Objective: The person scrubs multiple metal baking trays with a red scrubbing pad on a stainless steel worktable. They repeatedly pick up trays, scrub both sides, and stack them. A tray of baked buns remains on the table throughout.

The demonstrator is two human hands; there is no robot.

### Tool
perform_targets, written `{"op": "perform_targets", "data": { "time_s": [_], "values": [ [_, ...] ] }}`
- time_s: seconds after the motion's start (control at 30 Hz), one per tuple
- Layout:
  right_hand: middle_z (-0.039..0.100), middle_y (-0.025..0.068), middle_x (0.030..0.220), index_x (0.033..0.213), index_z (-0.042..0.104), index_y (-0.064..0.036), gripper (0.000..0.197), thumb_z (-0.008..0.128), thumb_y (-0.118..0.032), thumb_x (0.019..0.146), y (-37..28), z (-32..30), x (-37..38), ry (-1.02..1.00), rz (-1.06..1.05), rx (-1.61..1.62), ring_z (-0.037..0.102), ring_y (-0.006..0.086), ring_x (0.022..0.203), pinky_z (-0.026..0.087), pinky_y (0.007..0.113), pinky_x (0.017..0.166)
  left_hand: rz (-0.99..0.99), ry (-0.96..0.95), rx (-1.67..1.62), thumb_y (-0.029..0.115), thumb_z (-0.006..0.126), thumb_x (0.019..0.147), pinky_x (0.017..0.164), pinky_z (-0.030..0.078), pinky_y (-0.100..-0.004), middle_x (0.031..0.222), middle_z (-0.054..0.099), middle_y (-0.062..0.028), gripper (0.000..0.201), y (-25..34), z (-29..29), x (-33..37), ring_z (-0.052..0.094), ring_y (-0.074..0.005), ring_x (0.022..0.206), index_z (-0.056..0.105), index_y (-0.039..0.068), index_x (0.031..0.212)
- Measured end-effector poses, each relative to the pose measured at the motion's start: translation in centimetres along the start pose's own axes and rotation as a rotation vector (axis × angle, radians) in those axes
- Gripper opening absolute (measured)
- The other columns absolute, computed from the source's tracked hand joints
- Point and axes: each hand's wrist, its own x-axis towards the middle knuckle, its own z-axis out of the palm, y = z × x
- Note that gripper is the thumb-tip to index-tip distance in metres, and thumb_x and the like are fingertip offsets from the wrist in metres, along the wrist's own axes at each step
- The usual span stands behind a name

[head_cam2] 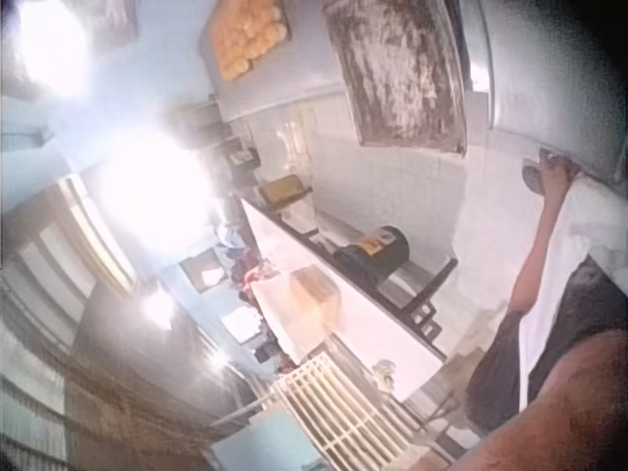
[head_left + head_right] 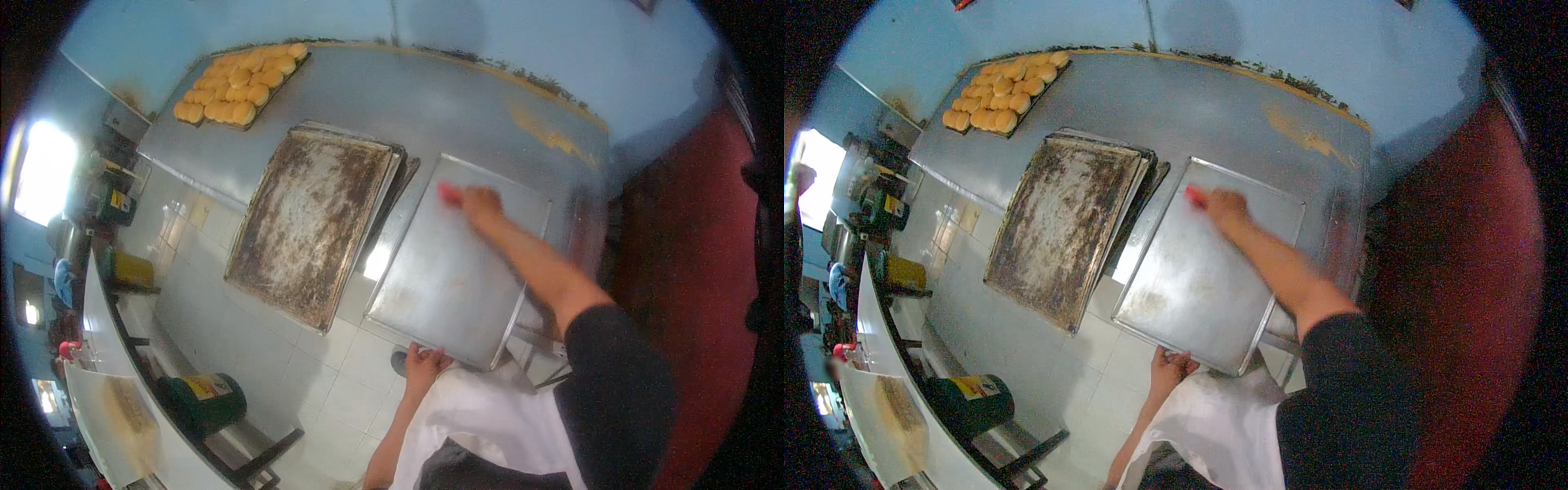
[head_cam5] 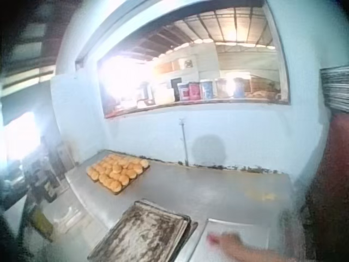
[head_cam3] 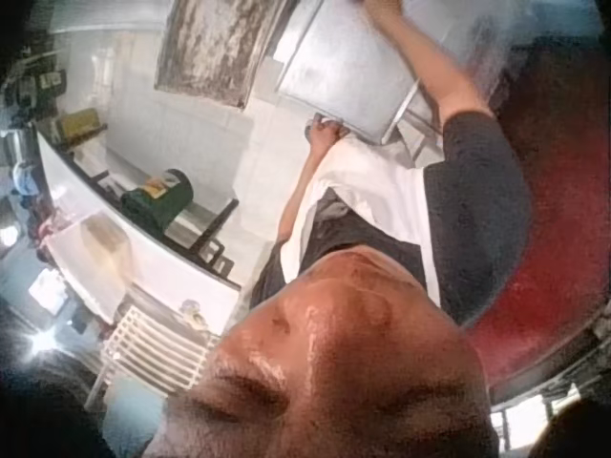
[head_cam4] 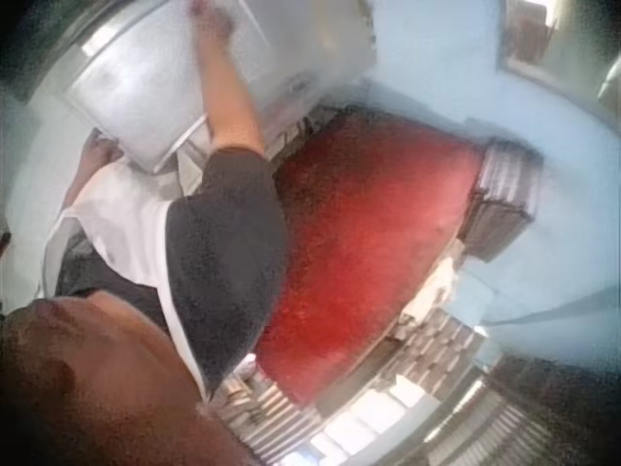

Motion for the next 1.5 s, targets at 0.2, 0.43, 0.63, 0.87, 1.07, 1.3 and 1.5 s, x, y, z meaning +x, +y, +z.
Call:
{"op": "perform_targets", "data": {
  "time_s": [0.2, 0.43, 0.63, 0.87, 1.07, 1.3, 1.5],
  "values": [
    [0.069, 0.02, 0.096, 0.099, 0.069, -0.0017, 0.036, 0.049, -0.032, 0.096, -2.9, 1.8, -5.3, -0.191, -0.035, 0.149, 0.068, 0.0358, 0.091, 0.051, 0.049, 0.081, 0.009, 0.041, -0.058, -0.007, 0.055, 0.09, 0.072, 0.059, -0.0369, 0.095, 0.061, -0.0155, 0.039, 1.4, 2.5, -0.5, 0.065, -0.0243, 0.079, 0.039, 0.001, 0.125],
    [0.07, 0.019, 0.099, 0.106, 0.069, -0.0097, 0.033, 0.055, -0.036, 0.091, 4.4, -1.2, 1.4, -0.006, 0.052, 0.246, 0.067, 0.0363, 0.093, 0.052, 0.051, 0.08, -0.004, 0.08, 0.056, -0.004, 0.059, 0.089, 0.073, 0.059, -0.0362, 0.09, 0.059, -0.0131, 0.03, 1.8, 2.9, -1.7, 0.064, -0.0223, 0.079, 0.042, -0.002, 0.113],
    [0.063, 0.0268, 0.106, 0.122, 0.059, -0.0039, 0.042, 0.035, -0.033, 0.102, -3.8, -3.9, -9.9, -0.5, 0.181, 0.656, 0.064, 0.0387, 0.097, 0.049, 0.046, 0.088, 0.043, 0.115, 0.03, -0.002, 0.058, 0.09, 0.063, 0.054, -0.0334, 0.092, 0.061, -0.0162, 0.033, 1.4, 2.8, -0.6, 0.063, -0.0217, 0.076, 0.042, -0.001, 0.12],
    [0.055, 0.0273, 0.118, 0.134, 0.049, -0.0112, 0.045, 0.049, -0.023, 0.091, -13.9, 3.6, -24.1, -0.496, -0.495, 0.269, 0.058, 0.0435, 0.107, 0.051, 0.053, 0.086, 0.576, 0.13, 1.022, 0.005, 0.056, 0.093, 0.076, 0.057, -0.0365, 0.102, 0.063, -0.0144, 0.028, 0.1, 1.7, 2.5, 0.066, -0.0256, 0.09, 0.047, 0.003, 0.119],
    [0.061, 0.0167, 0.081, 0.103, 0.061, -0.002, 0.057, 0.038, -0.053, 0.095, 1.8, -7.6, -6.9, -0.378, 0.464, 0.878, 0.065, 0.0333, 0.08, 0.054, 0.044, 0.074, 0.006, 0.085, 0.061, -0.002, 0.06, 0.09, 0.074, 0.057, -0.0354, 0.091, 0.062, -0.0143, 0.03, 1.0, 2.7, -1.7, 0.063, -0.0216, 0.079, 0.043, -0.003, 0.115],
    [0.051, 0.0196, 0.137, 0.14, 0.048, -0.0328, 0.041, 0.033, -0.03, 0.102, -6.0, -4.8, -26.2, -0.79, -0.263, 0.15, 0.05, 0.0338, 0.125, 0.032, 0.043, 0.113, 0.022, 0.035, -0.027, -0.003, 0.059, 0.09, 0.074, 0.058, -0.0382, 0.095, 0.06, -0.0141, 0.031, 0.2, 1.6, -0.4, 0.063, -0.0229, 0.081, 0.042, 0.004, 0.115],
    [0.067, 0.02, 0.103, 0.129, 0.055, -0.0124, 0.039, 0.034, -0.033, 0.102, 7.2, -10.4, -11.7, -0.431, 0.446, 0.701, 0.068, 0.0338, 0.091, 0.056, 0.044, 0.079, 0.04, 0.072, 0.052, -0.002, 0.061, 0.089, 0.071, 0.057, -0.0373, 0.087, 0.061, -0.0137, 0.032, 1.2, 3.9, -2.2, 0.063, -0.0219, 0.076, 0.041, 0.002, 0.115]
  ]
}}
